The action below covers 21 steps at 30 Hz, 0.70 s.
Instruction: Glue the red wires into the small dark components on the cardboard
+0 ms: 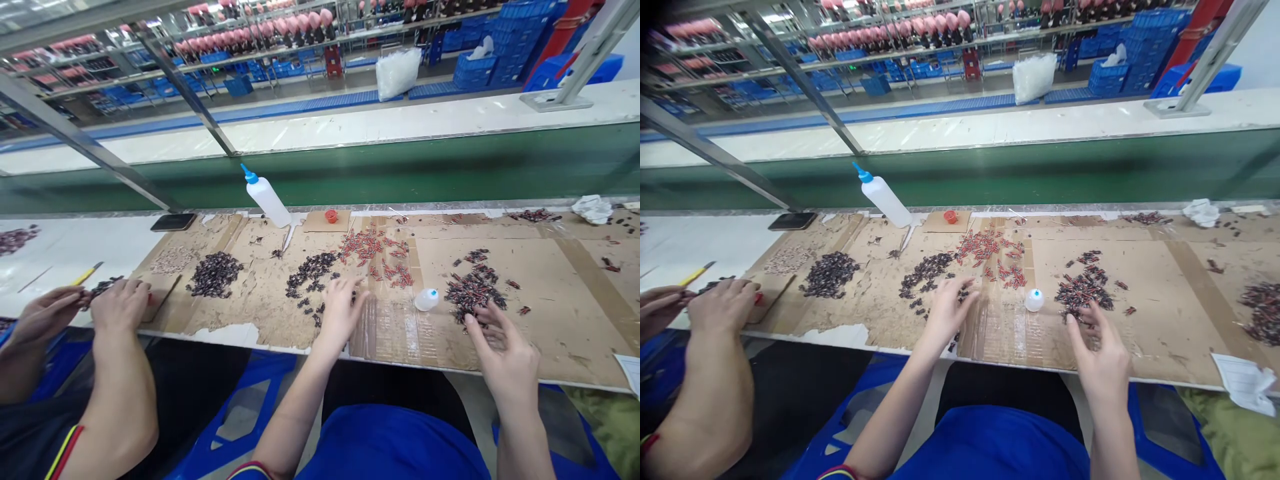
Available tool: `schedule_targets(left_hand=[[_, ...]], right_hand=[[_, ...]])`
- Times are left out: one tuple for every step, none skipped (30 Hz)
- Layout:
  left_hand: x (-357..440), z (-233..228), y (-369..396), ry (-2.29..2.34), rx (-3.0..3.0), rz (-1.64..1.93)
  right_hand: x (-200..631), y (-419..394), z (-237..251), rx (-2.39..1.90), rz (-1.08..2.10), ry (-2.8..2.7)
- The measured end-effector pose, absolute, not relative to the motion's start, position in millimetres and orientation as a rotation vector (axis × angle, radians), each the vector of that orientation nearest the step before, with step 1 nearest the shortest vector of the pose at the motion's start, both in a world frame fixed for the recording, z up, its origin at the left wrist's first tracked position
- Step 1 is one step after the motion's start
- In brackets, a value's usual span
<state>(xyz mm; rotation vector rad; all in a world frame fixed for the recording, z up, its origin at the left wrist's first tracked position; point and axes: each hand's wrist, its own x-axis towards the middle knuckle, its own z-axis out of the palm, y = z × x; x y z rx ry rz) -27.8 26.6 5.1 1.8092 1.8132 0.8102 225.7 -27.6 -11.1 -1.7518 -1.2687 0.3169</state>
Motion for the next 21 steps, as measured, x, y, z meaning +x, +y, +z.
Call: schedule_targets(left_hand=[[-34.3,3.2,33.0,1.913,1.842,0.757],[-39.4,1.1,38.9,1.988,1.88,0.694],[-43.0,-1.0,44.2,2.038,1.915,0.629],[-45.2,-2.9,48.7,2.064,1.946,0.563],[-46.3,-4.4,52.5,2.076,1.97,0.506],[-46.4,-5.3,55.6,2.076,1.986,0.459],[-46.1,-5.4,57.9,2.071,1.995,0.424],[-45.3,-4.8,59.4,2.06,1.999,0.404],[-44.3,-3.6,59.9,2.04,2.001,0.401],[-42.9,-1.9,59.5,2.01,1.999,0.414],[-41.1,-0.2,58.1,1.961,1.995,0.438],[-38.8,1.4,55.6,1.891,1.988,0.471],[-35.7,2.5,52.1,1.801,1.978,0.516],[-31.9,2.9,48.0,1.695,1.965,0.563],[-27.5,2.3,43.3,1.588,1.945,0.611],[-22.8,0.9,38.4,1.492,1.919,0.653],[-18.0,-1.3,33.6,1.425,1.887,0.684],[-13.5,-4.1,29.1,1.401,1.856,0.707],[-9.6,-7.3,25.1,1.408,1.832,0.717],[-6.5,-10.5,21.6,1.442,1.817,0.719],[-4.3,-13.5,18.7,1.487,1.81,0.715]], right_hand=[[227.0,-23.8,-11.1,-1.772,0.223,-1.276],[226.1,-19.6,-11.8,-1.769,0.159,-1.315],[223.3,-14.9,-13.1,-1.748,0.124,-1.375],[219.1,-9.9,-15.1,-1.713,0.113,-1.444],[213.9,-4.8,-17.8,-1.671,0.121,-1.518],[208.5,0.4,-20.8,-1.638,0.131,-1.578],[203.2,5.3,-23.9,-1.61,0.14,-1.623],[198.5,9.6,-26.8,-1.587,0.154,-1.653],[194.7,13.2,-29.1,-1.564,0.168,-1.668],[191.7,15.9,-30.7,-1.543,0.191,-1.67],[189.6,17.4,-31.4,-1.524,0.226,-1.662],[188.1,17.8,-31.4,-1.51,0.275,-1.642],[187.2,17.1,-30.6,-1.504,0.342,-1.609],[186.7,15.5,-29.5,-1.51,0.427,-1.567],[186.3,13.2,-28.0,-1.522,0.53,-1.52],[186.1,10.7,-26.6,-1.532,0.644,-1.473],[186.0,8.1,-25.3,-1.531,0.763,-1.433],[185.9,5.7,-24.2,-1.515,0.872,-1.398],[186.1,3.6,-23.3,-1.489,0.953,-1.366],[186.3,2.0,-22.4,-1.461,1.001,-1.334],[186.7,0.8,-21.5,-1.442,1.012,-1.3]])
